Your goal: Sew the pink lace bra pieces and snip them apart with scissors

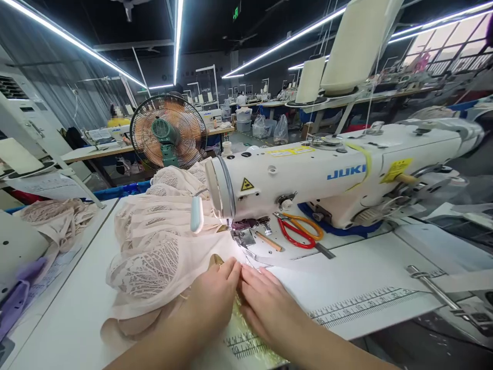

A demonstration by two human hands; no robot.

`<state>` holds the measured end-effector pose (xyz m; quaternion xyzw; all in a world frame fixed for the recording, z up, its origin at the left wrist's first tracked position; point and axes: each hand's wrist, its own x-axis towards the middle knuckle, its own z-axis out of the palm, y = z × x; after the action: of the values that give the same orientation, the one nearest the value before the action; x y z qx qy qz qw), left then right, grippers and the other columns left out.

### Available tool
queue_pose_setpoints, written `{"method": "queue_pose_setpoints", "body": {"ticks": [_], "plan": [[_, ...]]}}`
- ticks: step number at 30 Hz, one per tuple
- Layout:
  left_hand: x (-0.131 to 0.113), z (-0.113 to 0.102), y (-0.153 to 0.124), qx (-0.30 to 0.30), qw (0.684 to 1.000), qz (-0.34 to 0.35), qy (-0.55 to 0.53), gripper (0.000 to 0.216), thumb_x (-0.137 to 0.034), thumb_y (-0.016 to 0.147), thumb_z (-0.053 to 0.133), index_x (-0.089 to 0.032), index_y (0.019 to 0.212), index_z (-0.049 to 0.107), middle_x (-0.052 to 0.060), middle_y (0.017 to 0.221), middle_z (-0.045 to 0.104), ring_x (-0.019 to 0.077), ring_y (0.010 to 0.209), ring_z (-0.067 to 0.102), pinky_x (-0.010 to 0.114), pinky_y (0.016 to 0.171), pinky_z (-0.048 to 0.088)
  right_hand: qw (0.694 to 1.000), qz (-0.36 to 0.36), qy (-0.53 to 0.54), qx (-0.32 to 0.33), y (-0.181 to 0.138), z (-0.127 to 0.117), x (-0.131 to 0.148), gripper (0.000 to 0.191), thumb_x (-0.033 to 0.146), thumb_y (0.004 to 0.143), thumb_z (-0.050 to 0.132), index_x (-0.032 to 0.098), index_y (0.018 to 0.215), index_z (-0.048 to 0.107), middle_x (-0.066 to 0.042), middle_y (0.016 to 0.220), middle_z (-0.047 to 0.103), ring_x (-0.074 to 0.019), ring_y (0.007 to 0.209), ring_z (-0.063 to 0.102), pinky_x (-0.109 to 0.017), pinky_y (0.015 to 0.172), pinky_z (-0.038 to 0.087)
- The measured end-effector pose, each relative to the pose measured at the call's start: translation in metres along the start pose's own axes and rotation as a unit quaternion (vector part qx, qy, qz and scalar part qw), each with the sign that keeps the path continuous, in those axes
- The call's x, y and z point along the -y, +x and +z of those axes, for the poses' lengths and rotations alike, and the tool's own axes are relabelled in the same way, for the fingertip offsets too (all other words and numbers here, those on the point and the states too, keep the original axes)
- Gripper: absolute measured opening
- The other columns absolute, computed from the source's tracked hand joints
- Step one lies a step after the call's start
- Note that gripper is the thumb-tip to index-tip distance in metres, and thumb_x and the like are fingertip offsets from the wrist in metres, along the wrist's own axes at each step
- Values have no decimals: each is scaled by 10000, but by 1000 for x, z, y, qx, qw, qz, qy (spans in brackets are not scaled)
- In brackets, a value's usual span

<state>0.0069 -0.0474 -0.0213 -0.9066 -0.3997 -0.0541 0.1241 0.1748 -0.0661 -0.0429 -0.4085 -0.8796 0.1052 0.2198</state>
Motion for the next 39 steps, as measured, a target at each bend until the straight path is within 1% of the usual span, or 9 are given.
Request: {"method": "queue_pose_setpoints", "body": {"ticks": [5, 13, 21, 28, 32, 34, 36, 37, 39], "plan": [[14, -3, 0, -10, 997, 52, -53, 387, -92, 832, 404, -104, 1187, 558, 144, 1202, 601, 250, 897, 589, 389, 780, 513, 999, -16, 24, -29, -5, -2, -6, 369, 188, 819, 459, 128, 1162, 579, -138, 1287, 557, -268, 1215, 478, -488, 1032, 375], [36, 1, 7, -3, 991, 45, -123, 344, -88, 874, 356, -127, 1149, 558, 142, 1198, 580, 233, 954, 552, 391, 814, 518, 997, 4, 70, -30, -8, -4, -11, 316, 203, 816, 472, 146, 1092, 616, -122, 1268, 572, -262, 1175, 505, -478, 1024, 381], [49, 0, 20, -29, 992, 43, -117, 330, -129, 913, 312, -129, 1095, 586, 144, 1136, 599, 228, 922, 537, 390, 799, 505, 997, 4, 69, -38, -7, -2, -12, 278, 200, 807, 486, 166, 1047, 622, -112, 1247, 585, -253, 1167, 509, -461, 1028, 375], [60, 0, 28, -7, 996, 23, -91, 313, -116, 903, 316, -121, 1026, 604, 137, 1100, 602, 226, 890, 520, 382, 810, 479, 997, -8, 64, -42, -6, -4, -13, 261, 194, 802, 482, 167, 1020, 624, -113, 1223, 599, -249, 1145, 524, -448, 1012, 390], [64, 5, 30, -8, 997, 25, -76, 309, -128, 901, 337, -133, 1070, 596, 140, 1131, 593, 235, 931, 529, 402, 829, 479, 992, -35, 52, -105, -7, -8, -8, 245, 175, 817, 457, 154, 1011, 607, -118, 1184, 615, -241, 1104, 540, -420, 981, 408], [66, 7, 31, -8, 998, 25, -61, 310, -125, 895, 347, -132, 1082, 594, 146, 1145, 590, 243, 959, 528, 409, 844, 478, 986, -67, 55, -145, -6, 2, 5, 214, 199, 831, 462, 158, 993, 596, -96, 1112, 644, -222, 1016, 572, -381, 917, 445], [66, 8, 32, -2, 999, 24, -37, 314, -117, 888, 353, -124, 1089, 594, 145, 1151, 593, 249, 973, 526, 413, 859, 476, 978, -102, 59, -175, -3, 26, 26, 139, 271, 836, 500, 191, 904, 591, -38, 945, 680, -183, 832, 603, -320, 772, 487], [65, 7, 33, 2, 1000, 22, -23, 316, -113, 885, 357, -124, 1093, 594, 141, 1152, 597, 249, 975, 527, 411, 862, 476, 969, -134, 42, -202, 0, 42, 37, 109, 298, 840, 512, 217, 812, 579, 3, 806, 681, -152, 692, 594, -278, 641, 480], [64, 4, 32, 7, 1000, 18, 4, 322, -110, 875, 368, -130, 1101, 595, 134, 1158, 604, 250, 980, 535, 405, 861, 480, 966, -142, 0, -217, 5, 74, 59, 146, 317, 833, 535, 232, 715, 550, 33, 602, 616, -134, 534, 542, -255, 490, 412]]}}
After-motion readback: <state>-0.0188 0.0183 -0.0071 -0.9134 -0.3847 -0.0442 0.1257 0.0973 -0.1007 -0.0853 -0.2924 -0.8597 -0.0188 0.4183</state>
